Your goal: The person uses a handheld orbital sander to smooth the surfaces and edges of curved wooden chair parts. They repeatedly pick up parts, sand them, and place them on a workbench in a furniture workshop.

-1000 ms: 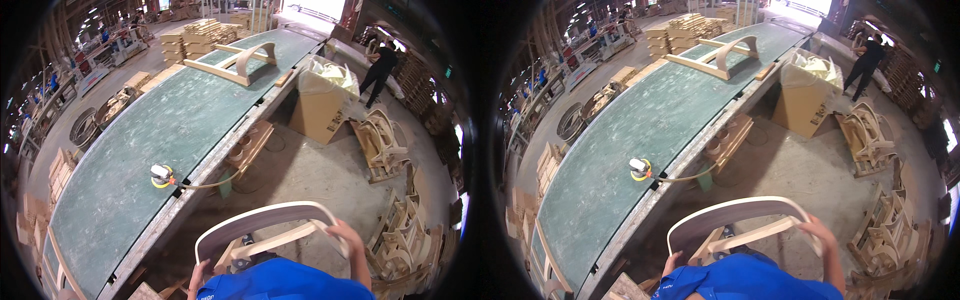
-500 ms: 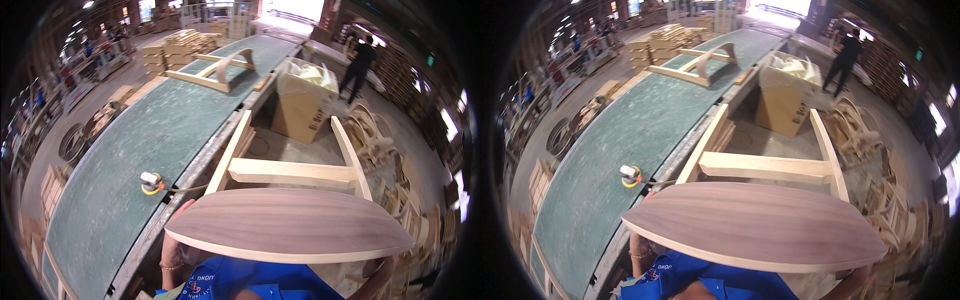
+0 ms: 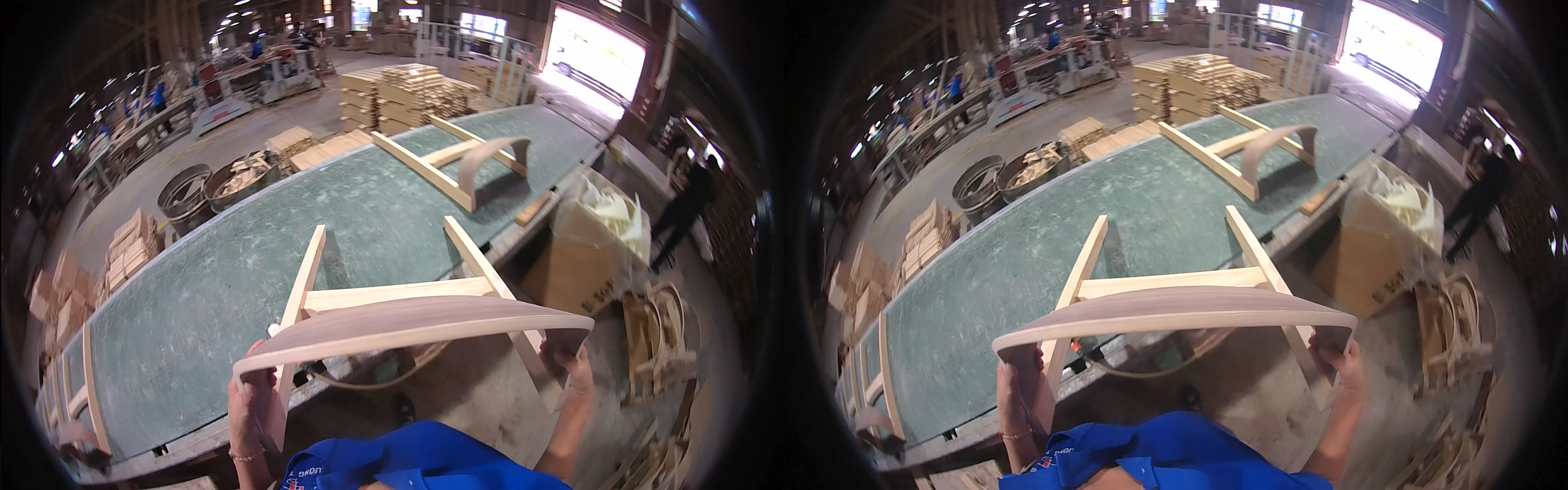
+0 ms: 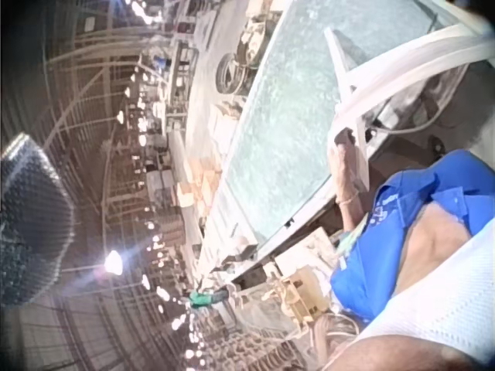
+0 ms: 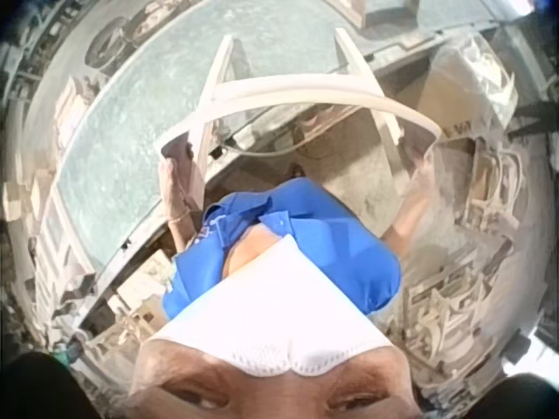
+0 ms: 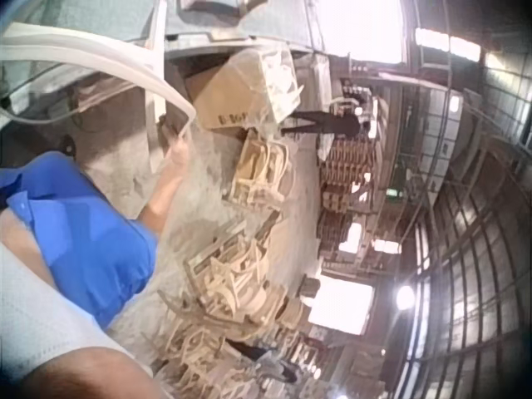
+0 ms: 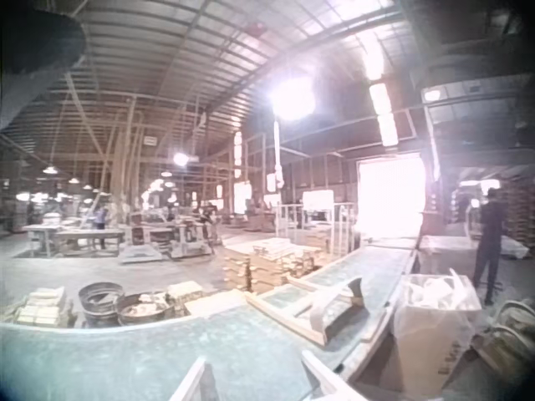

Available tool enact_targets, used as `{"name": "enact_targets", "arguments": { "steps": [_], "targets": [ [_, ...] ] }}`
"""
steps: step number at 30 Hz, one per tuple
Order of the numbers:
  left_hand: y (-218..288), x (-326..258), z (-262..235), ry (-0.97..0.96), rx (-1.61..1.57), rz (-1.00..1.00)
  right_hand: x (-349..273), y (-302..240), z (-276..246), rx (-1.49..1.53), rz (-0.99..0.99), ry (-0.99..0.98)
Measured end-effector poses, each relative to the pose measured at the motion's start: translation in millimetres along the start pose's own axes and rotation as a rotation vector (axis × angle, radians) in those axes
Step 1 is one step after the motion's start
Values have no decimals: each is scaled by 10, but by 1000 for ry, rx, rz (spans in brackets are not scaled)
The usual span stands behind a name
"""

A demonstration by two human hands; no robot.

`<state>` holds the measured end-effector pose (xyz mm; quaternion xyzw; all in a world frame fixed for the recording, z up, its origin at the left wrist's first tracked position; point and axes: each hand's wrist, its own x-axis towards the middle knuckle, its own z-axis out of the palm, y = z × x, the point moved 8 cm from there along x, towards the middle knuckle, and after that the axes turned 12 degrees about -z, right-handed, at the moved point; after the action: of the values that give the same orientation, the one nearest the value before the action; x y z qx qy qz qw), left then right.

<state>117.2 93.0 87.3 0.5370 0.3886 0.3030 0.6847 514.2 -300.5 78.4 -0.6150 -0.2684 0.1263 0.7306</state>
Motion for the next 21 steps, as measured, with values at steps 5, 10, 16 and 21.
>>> {"name": "enact_targets", "arguments": {
  "steps": [5, 10, 16, 21],
  "targets": [
    [-81, 973, 349, 121, 116, -42, 1772, 725, 431, 177, -22, -159],
    [88, 2219, 724, 141, 10, 194, 3761, 1799, 906, 467, 131, -183],
    [555, 2252, 945, 664, 190, 525, 4633, 1532, 2133, -456, -580, -424],
    [-258, 1527, 1063, 414, 345, 319, 3322, 1449, 2701, -730, -1108, -469]
  ]
}}
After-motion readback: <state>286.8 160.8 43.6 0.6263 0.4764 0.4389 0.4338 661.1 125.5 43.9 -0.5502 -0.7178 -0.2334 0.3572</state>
